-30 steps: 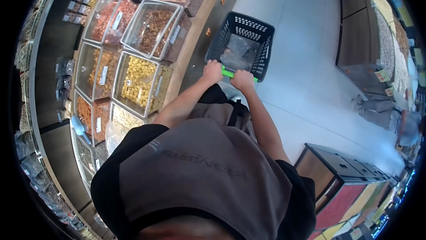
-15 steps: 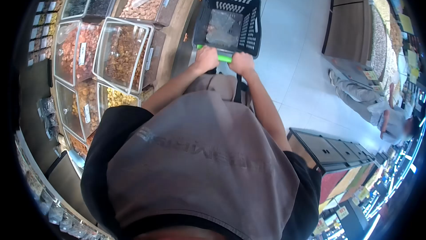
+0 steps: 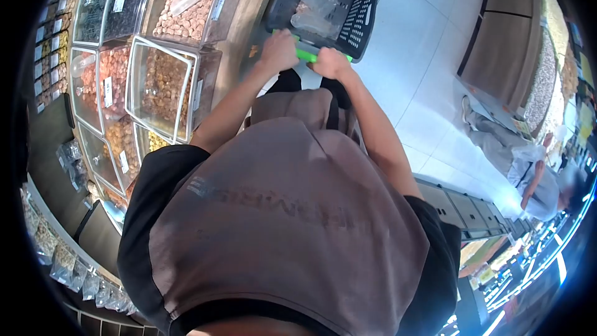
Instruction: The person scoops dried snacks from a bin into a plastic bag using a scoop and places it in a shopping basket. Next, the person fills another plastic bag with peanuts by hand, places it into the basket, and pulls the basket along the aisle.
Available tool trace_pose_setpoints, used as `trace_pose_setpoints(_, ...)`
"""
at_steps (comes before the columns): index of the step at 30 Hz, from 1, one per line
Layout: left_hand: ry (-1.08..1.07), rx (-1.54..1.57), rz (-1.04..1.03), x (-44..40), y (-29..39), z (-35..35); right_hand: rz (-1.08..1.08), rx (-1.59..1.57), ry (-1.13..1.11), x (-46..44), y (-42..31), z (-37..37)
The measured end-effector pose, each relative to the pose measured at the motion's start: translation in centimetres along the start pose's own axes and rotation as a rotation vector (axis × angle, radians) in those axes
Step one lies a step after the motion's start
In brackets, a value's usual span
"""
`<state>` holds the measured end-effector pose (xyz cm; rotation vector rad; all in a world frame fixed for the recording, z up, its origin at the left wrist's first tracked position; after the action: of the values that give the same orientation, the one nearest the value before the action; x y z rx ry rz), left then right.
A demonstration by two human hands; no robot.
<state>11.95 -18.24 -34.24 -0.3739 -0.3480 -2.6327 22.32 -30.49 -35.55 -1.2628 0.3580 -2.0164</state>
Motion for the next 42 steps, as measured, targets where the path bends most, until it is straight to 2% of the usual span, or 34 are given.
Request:
trace_pose_setpoints(2,0.048,0.001,0.072,-1.0,0.8,0.2,0.009,-0.081,0.001,-1.5,0.3,1.0)
trace_pose_setpoints(4,0.642,0.155,0.433,-1.3,0.4,0.3,0.020,-0.122,0.021,-3.4,0.4,1.9)
trace_pose_setpoints(5,0.649,0.149,0.433,-1.9,0.8,0.3,0.018,-0.161,0.029,-4.1,0.3,2.1)
trace_pose_setpoints(7,0.379,1.325,0.881,-2.5,0.0,-2.9,-0.025,-0.213,0.044,-4.3,-1.2,3.9)
trace_pose_setpoints(8,0.154,1.913,1.065,-2.8,1.7,-4.5,-0.081,-0.265,0.052,-4.2,-1.5,4.3)
trace_pose_setpoints(9,0.154,1.912,1.067,-3.4,2.6,-4.1,-0.081,-0.266,0.051,-4.6,-1.7,4.4)
trace_pose_setpoints(11,0.333,1.527,0.854,-5.4,3.0,-1.7,0.006,-0.489,0.129,-6.0,-2.4,4.8)
trace_pose_setpoints(12,0.402,1.332,0.751,-5.9,3.4,-0.7,0.000,-0.491,0.126,-7.1,-2.1,4.5)
trace_pose_setpoints(13,0.415,1.115,0.724,-6.3,3.5,0.2,0.042,-0.565,0.121,-8.2,-2.0,4.2)
trace_pose_setpoints(14,0.418,1.242,0.696,-7.4,2.9,-0.2,0.084,-0.640,0.119,-8.8,-1.7,4.1)
trace_pose_setpoints(16,0.383,1.260,0.591,-9.7,1.5,0.3,0.123,-0.719,0.084,-8.4,-2.0,5.2)
trace_pose_setpoints(19,0.344,1.138,0.565,-13.1,-0.1,1.1,0.401,-0.658,0.088,-7.7,-1.4,7.4)
trace_pose_setpoints(20,0.331,1.140,0.554,-14.1,-0.3,1.7,0.391,-0.663,0.101,-7.5,0.0,7.7)
trace_pose_setpoints(22,0.296,1.105,0.644,-16.1,-0.9,2.7,0.471,-0.308,0.378,-7.1,3.8,8.2)
trace_pose_setpoints(24,0.315,0.813,0.659,-18.7,-3.4,1.2,0.318,-0.341,0.310,-6.7,9.6,8.0)
trace_pose_setpoints(26,0.280,0.690,0.574,-20.2,-4.7,2.3,-0.092,-0.192,0.065,-6.6,18.6,6.2)
trace_pose_setpoints(31,0.235,0.458,0.468,-22.4,-6.2,7.2,-0.597,-0.211,0.356,3.1,32.6,3.4)
trace_pose_setpoints(33,0.154,0.400,0.423,-23.3,-7.6,6.9,-0.755,-0.722,0.401,6.6,34.2,1.4)
trace_pose_setpoints(35,0.198,0.395,0.375,-23.7,-9.2,6.2,-0.755,-0.966,0.535,8.8,32.5,-0.2)
trace_pose_setpoints(37,0.176,0.409,0.362,-23.7,-10.4,6.4,-0.719,-0.981,0.515,8.8,31.4,-2.3)
trace_pose_setpoints(38,0.133,0.408,0.378,-23.5,-10.6,6.7,-0.679,-0.867,0.524,8.9,29.0,-2.2)
trace_pose_setpoints(39,0.234,0.309,0.330,-23.1,-10.1,7.9,-0.581,-0.784,0.524,7.8,32.0,-5.4)
trace_pose_setpoints(40,0.224,0.313,0.331,-23.1,-10.1,7.7,-0.382,-0.688,0.430,6.6,34.4,-7.2)
trace_pose_setpoints(42,0.220,0.215,0.383,-23.6,-10.9,7.6,-0.530,-0.676,0.471,7.4,32.3,-5.7)
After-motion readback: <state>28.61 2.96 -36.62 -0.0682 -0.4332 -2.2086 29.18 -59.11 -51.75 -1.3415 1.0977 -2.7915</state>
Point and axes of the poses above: each hand's wrist, its own x-axis away from the middle knuckle, its own z-axis out of the back of the hand, y = z × x, the point moved 4 cm from there along -x, towards the middle knuckle, and after that the axes turned 15 degrees about -x, right-handed, at the moved point
